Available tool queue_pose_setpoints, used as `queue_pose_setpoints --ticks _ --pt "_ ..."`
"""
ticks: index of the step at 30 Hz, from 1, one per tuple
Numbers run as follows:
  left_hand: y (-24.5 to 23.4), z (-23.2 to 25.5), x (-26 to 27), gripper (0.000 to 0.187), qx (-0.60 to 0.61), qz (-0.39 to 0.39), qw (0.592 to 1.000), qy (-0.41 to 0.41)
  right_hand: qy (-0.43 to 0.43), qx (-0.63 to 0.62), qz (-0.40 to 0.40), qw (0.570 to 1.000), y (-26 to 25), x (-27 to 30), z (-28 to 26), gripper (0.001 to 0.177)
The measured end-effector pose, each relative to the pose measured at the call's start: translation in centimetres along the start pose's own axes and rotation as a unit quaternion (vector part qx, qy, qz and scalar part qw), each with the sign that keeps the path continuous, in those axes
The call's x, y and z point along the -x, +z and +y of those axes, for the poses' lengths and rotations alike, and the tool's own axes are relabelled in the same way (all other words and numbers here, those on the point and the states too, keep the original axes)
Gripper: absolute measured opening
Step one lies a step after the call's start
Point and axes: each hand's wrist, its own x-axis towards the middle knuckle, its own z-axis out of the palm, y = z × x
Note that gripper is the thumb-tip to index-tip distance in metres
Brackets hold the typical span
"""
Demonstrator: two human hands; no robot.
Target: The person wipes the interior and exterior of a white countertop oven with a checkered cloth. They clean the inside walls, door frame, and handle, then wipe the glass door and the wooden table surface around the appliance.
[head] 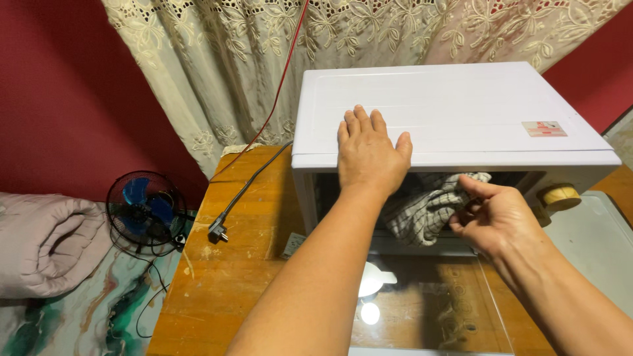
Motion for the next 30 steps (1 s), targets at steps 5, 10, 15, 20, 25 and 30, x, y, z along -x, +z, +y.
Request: queue_pose_setpoints --ticks 5,10,15,20,25,30 --pt "0.1 -0.2 0.1 0.076 0.002 0.003 1.0 0.0 -0.036 0.029 -0.025 0.999 -2.0 -1.2 -0.2 0.013" --pt "0.3 -0.2 0.0 0.076 0.017 0.013 1.0 0.002 0.011 -0.146 0.059 0.987 -6.4 -3.1 -4.2 0.019" --pt "0.4 -0.3 0.2 0.076 0.01 0.019 1.0 0.005 0.051 -0.145 0.056 0.986 -8.3 -4.6 -6.1 0.022" --pt "0.0 0.0 0.0 0.076 0.014 0.014 1.0 0.002 0.071 -0.155 0.103 0.98 -7.8 -6.4 -5.7 0.023" --pt "0.4 0.0 0.3 0.076 -0.006 0.008 1.0 -0.002 0.053 -0.078 0.101 0.99 -6.2 -7.9 -3.5 0.031" --pt "0.5 0.0 -0.3 0.077 0.005 -0.006 1.0 -0.007 0.09 -0.084 -0.001 0.992 -4.3 -7.6 -1.1 0.033"
